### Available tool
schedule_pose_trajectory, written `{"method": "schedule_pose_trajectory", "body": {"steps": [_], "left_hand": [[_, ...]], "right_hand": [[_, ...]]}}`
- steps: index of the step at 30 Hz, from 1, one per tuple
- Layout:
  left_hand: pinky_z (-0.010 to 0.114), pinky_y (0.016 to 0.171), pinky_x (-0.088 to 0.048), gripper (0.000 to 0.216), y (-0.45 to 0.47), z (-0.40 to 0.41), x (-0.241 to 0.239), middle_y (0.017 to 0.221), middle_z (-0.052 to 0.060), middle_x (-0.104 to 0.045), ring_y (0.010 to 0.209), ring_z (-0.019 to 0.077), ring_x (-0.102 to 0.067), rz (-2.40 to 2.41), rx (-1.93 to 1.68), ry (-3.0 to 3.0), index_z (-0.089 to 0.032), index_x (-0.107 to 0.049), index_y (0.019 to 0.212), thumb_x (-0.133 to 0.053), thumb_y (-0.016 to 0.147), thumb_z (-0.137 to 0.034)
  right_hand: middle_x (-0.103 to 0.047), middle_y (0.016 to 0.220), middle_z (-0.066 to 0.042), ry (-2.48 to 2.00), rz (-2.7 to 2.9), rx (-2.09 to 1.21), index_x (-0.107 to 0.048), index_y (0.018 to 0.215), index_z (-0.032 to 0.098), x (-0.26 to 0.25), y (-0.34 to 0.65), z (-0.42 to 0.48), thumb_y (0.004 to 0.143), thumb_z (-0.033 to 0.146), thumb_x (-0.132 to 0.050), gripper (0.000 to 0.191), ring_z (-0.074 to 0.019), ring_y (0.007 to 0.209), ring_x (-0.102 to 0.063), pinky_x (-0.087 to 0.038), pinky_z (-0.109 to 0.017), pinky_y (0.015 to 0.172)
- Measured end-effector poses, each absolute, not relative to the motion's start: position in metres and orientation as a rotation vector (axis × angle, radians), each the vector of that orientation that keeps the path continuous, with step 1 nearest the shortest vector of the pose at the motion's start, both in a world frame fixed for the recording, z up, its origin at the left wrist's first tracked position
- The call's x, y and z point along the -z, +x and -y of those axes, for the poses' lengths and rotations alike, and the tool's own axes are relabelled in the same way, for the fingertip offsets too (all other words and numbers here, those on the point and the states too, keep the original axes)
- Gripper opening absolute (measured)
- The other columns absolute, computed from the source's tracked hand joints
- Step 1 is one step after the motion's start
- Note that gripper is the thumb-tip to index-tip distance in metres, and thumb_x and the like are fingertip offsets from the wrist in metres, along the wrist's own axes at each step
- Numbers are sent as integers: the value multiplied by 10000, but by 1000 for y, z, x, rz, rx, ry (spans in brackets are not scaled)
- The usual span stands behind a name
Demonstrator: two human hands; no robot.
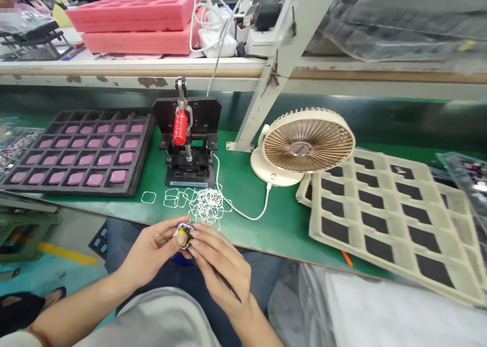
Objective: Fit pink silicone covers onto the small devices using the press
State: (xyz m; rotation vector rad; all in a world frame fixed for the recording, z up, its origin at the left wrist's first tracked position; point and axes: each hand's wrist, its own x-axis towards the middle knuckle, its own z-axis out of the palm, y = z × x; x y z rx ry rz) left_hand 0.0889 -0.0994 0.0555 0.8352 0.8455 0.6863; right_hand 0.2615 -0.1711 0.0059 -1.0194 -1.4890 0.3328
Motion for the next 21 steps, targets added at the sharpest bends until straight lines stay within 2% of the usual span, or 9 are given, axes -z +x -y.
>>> {"method": "schedule_pose_trajectory", "body": {"steps": [5,10,13,17,21], "left_hand": [[281,749,-650,470,90,100,-54,1032,71,-851,756,136,-732,-854,-686,843,-195,-800,1247,-900,853,-431],[279,782,-642,462,88,98,-50,1055,83,-848,809,154,-753,-855,-661,780,-198,-805,1241,-915,843,-406],[256,777,-625,451,88,96,-47,1067,81,-846,803,143,-754,-855,-652,739,-214,-806,1254,-910,854,-395],[228,855,-598,437,88,94,-46,1127,78,-834,973,157,-756,-823,-678,689,-238,-804,1277,-909,866,-343],[273,869,-609,385,88,89,-49,1143,107,-818,967,175,-753,-698,-676,559,-199,-796,1284,-854,921,-315]], "right_hand": [[-734,1344,-116,-1014,1600,-285,-719,1384,196,-3,263,171,928,-90,-691,539,-342,1319,-685,-633,-595,1098],[-743,1315,-130,-991,1648,-149,-725,1382,160,8,260,172,936,-54,-707,495,-371,1346,-662,-610,-642,1121],[-747,1309,-126,-990,1639,-122,-712,1401,171,12,258,171,950,-41,-703,499,-373,1335,-670,-601,-678,1113],[-761,1277,-107,-976,1581,-109,-724,1380,197,12,255,166,929,-56,-728,517,-361,1282,-706,-622,-685,1076],[-758,1295,-97,-978,1485,-118,-743,1355,228,12,250,163,941,-46,-714,497,-356,1252,-727,-644,-672,1047]]}}
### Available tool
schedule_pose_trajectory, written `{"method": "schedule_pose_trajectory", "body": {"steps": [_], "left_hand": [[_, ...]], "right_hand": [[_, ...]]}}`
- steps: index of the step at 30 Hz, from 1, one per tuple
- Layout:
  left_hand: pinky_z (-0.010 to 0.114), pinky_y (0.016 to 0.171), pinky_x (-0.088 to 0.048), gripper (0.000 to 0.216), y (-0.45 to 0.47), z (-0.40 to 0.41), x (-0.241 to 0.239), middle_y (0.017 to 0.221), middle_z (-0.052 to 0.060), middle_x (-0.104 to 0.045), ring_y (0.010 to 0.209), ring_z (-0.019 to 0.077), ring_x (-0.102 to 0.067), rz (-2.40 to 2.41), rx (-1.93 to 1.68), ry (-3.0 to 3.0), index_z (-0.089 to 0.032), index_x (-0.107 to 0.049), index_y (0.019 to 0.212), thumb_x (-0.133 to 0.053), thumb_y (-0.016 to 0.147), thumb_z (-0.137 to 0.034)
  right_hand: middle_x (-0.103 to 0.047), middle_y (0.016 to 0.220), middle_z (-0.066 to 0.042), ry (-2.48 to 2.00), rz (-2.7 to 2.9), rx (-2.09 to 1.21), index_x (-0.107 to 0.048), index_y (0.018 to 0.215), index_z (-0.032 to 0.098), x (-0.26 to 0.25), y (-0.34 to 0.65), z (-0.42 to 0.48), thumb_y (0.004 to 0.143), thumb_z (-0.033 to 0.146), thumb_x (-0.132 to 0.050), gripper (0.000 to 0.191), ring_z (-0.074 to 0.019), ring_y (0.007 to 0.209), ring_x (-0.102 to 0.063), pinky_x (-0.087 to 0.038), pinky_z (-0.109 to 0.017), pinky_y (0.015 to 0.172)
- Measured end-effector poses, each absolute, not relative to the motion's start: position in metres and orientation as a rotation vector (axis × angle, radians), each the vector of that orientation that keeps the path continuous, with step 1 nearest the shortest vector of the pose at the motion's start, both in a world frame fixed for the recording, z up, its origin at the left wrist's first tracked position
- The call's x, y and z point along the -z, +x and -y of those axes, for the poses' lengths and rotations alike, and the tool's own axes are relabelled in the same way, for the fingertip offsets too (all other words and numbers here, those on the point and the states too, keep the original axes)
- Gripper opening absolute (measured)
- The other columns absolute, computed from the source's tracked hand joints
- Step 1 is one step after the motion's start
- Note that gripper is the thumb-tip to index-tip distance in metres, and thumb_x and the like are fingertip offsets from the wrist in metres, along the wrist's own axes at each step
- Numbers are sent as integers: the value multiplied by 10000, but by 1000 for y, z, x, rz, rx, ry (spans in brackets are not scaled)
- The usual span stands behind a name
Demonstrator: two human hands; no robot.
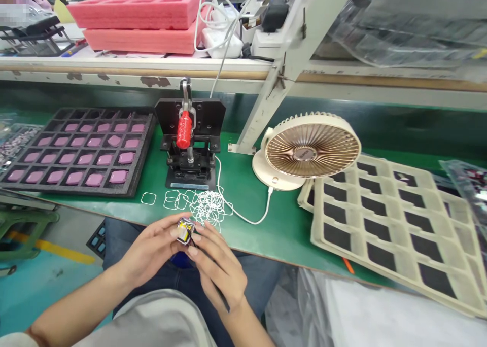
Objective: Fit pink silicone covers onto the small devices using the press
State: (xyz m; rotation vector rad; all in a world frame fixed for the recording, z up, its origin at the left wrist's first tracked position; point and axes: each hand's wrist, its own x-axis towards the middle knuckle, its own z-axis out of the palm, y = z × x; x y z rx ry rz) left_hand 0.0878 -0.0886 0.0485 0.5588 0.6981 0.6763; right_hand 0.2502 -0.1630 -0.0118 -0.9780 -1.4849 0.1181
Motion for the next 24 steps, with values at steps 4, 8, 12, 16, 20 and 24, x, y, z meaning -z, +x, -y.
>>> {"method": "schedule_pose_trajectory", "body": {"steps": [4,8,12,16,20,24], "left_hand": [[304,838,-617,269,90,78,-46,1161,140,-802,932,201,-770,-710,-689,486,-141,-791,1176,-819,942,-269],[320,842,-619,315,89,69,-40,1168,147,-802,939,226,-788,-778,-735,505,-133,-745,1181,-855,906,-239],[338,839,-620,442,83,63,-34,1192,158,-801,943,238,-793,-830,-801,537,-131,-696,1284,-870,893,-243],[340,837,-621,435,78,59,-32,1237,176,-790,964,241,-790,-845,-823,580,-110,-704,1291,-854,910,-255],[354,869,-621,353,77,58,-33,1275,178,-782,1020,262,-792,-813,-829,610,-120,-721,1222,-843,923,-260],[396,917,-621,364,78,58,-35,1267,181,-789,1021,274,-798,-788,-832,623,-139,-702,1219,-848,924,-293]], "right_hand": [[-757,1317,-71,-1047,1363,-84,-763,1318,282,11,248,160,912,-63,-724,533,-350,1229,-741,-664,-642,1028],[-767,1297,-78,-1120,1327,-88,-784,1270,271,8,255,149,909,-52,-729,488,-345,1213,-748,-675,-600,1013],[-775,1275,-90,-1185,1239,-65,-806,1202,244,6,267,129,937,12,-746,357,-299,1127,-778,-677,-510,994],[-800,1168,-71,-1309,1281,-187,-824,1112,241,7,279,111,980,136,-764,179,-247,1049,-780,-651,-438,992],[-799,1078,-66,-1394,1268,-252,-812,1054,227,4,284,107,1000,236,-766,71,-229,994,-764,-632,-403,952],[-780,1061,-84,-1398,1230,-324,-772,1024,212,-2,286,119,1083,283,-631,168,-234,1004,-747,-614,-395,919]]}}
